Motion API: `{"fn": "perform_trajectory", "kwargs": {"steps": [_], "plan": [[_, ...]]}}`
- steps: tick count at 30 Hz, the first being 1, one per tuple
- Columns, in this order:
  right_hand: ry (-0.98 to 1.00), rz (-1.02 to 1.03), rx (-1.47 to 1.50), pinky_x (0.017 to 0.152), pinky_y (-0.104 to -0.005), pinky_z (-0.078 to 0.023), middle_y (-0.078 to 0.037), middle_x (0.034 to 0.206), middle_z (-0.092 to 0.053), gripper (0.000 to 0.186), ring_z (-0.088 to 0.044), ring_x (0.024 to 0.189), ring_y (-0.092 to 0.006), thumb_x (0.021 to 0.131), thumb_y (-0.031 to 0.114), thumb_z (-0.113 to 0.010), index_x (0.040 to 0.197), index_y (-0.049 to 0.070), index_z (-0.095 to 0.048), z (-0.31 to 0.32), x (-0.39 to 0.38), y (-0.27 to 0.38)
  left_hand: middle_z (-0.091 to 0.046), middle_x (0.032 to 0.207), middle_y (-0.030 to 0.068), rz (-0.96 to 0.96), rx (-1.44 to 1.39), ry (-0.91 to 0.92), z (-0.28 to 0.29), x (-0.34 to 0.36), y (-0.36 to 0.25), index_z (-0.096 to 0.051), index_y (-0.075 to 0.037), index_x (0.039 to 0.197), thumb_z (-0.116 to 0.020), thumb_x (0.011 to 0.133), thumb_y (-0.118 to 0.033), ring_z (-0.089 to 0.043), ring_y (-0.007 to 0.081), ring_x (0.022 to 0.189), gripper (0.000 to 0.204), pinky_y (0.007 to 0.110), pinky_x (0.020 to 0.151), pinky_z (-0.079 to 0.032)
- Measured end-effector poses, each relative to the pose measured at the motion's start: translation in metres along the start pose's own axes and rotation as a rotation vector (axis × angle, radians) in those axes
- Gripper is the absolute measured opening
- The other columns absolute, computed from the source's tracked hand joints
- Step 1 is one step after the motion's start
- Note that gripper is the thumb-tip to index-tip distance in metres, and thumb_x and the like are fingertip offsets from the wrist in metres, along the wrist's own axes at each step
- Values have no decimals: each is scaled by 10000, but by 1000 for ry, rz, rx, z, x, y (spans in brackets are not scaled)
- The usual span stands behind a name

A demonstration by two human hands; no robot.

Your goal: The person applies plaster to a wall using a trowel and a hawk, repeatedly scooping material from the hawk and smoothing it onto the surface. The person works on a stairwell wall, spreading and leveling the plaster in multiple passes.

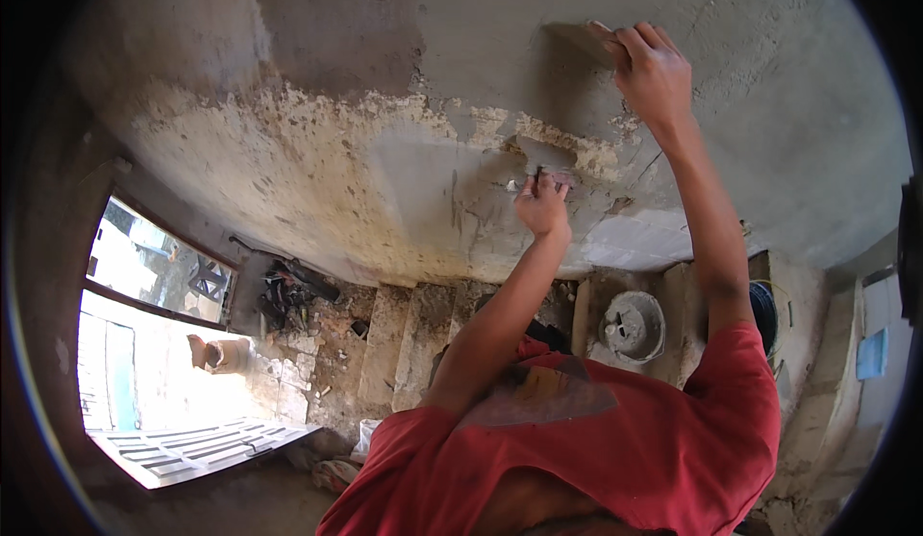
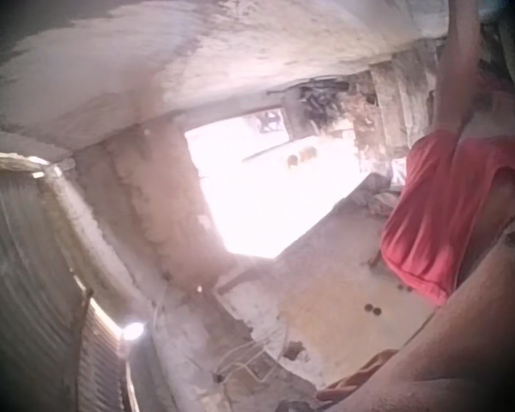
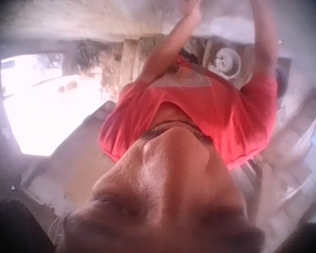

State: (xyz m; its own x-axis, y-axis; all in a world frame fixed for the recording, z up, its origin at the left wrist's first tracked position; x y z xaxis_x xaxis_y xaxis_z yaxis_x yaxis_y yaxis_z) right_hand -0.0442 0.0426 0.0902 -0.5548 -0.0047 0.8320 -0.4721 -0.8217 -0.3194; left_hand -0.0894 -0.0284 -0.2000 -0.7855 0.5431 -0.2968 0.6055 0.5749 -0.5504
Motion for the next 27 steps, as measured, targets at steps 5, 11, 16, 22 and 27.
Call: {"fn": "perform_trajectory", "kwargs": {"steps": [5,11,16,22,27], "plan": [[104,185,62,641,-403,-582,-75,861,-660,34,-682,832,-283,836,88,-683,867,91,-695,-13,-69,52,-607,1153,151,-4,-19,-11,9,8,3,-574,105,1201,-555,1041,-54,-645,238,1005,226,444,947,-614],[439,163,84,628,-377,-587,-54,937,-616,142,-660,975,-265,794,56,-669,930,92,-644,-85,-125,71,-608,1158,154,45,79,-49,22,12,13,-564,114,1194,-565,1034,-47,-641,251,1035,227,441,914,-617],[135,195,17,569,-370,-588,-75,937,-650,110,-692,932,-300,850,55,-654,949,102,-648,-58,-51,29,-611,1132,145,10,44,-31,8,11,13,-580,102,1154,-581,1023,-48,-640,237,1012,200,422,864,-623],[-13,9,-94,634,-416,-586,-61,890,-675,160,-702,859,-273,825,105,-699,983,127,-693,9,57,-23,-633,1078,133,-27,-28,-13,11,17,13,-613,112,1122,-597,1022,-71,-652,220,956,209,432,876,-632],[-228,92,-44,615,-401,-584,-79,836,-692,45,-693,724,-273,942,164,-710,939,122,-727,67,85,-28,-639,1085,136,-48,1,-46,26,20,9,-613,122,1147,-608,1023,-82,-655,229,959,239,448,880,-631]]}}
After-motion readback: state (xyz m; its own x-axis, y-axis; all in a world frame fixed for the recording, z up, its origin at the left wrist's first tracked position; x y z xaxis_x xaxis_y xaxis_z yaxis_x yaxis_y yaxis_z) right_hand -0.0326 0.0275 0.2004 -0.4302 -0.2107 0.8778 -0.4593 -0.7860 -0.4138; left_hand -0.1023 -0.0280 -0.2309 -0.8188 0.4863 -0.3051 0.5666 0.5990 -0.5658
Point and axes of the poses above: each hand's wrist, its own x-axis towards the middle knuckle, its own z-axis out of the back of the hand, y = z × x, the point moved 5 cm from there along x, towards the middle knuckle
